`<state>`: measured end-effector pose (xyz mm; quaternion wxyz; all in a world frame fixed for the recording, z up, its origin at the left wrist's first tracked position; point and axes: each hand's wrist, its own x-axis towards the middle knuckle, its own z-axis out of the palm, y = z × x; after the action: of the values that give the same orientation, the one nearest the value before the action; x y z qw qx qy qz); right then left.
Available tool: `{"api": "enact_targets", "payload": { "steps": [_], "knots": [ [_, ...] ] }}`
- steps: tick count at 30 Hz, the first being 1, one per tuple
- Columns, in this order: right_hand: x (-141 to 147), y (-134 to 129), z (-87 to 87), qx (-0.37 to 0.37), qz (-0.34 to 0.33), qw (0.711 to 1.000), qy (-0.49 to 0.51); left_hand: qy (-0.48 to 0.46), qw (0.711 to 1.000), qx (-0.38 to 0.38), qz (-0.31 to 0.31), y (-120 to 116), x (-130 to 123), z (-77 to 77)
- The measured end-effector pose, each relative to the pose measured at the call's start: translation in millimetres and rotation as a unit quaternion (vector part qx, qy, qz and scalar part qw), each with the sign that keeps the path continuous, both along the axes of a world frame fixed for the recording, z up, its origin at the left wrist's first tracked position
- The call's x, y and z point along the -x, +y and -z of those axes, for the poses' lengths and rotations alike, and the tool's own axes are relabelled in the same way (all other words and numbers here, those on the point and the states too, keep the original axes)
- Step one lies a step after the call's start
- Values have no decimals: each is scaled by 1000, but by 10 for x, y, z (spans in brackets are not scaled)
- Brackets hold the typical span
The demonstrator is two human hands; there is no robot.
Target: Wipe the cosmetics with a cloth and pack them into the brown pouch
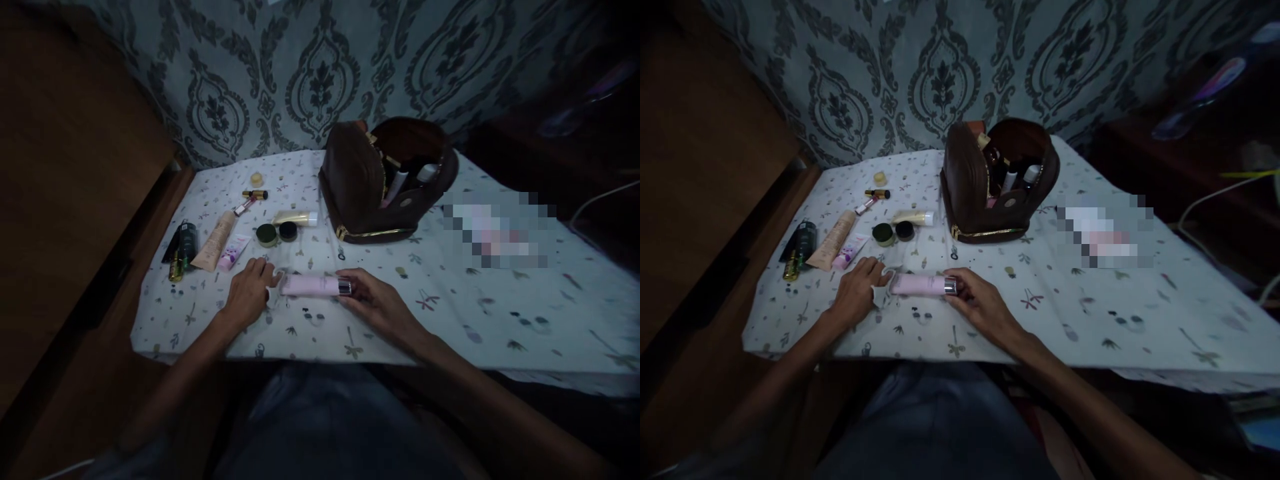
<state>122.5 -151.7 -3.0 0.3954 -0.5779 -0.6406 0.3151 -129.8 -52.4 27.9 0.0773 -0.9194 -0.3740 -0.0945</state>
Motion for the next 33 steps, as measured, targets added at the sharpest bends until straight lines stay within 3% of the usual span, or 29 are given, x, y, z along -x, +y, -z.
{"api": "enact_targets", "payload": {
  "steps": [3, 6, 9, 12, 16, 24, 29, 33],
  "knots": [
    [-4, -22, 19, 12, 6, 1000, 23, -16, 1000, -17, 5, -88, -315, -64],
    [-17, -24, 33, 4, 11, 999, 46, -23, 995, -4, 98, -249, -659, -41],
    [-36, -16, 38, -7, 3, 998, 56, -3, 985, 19, 174, -352, -821, 45],
    [-37, -14, 30, 14, 5, 998, 64, 39, 983, 24, 179, -301, -714, 116],
    [-16, -20, 5, 46, 18, 996, 74, 67, 986, 21, 150, -105, -331, 128],
    [-9, -24, -6, 50, 12, 992, 116, 10, 993, 10, 115, 124, 232, 64],
    [-6, -40, 9, 60, 6, 981, 185, -30, 989, -52, 137, 194, 243, 188],
    [11, -47, -24, 62, 9, 980, 191, -16, 973, -101, 205, 105, -49, 228]
  ]
}}
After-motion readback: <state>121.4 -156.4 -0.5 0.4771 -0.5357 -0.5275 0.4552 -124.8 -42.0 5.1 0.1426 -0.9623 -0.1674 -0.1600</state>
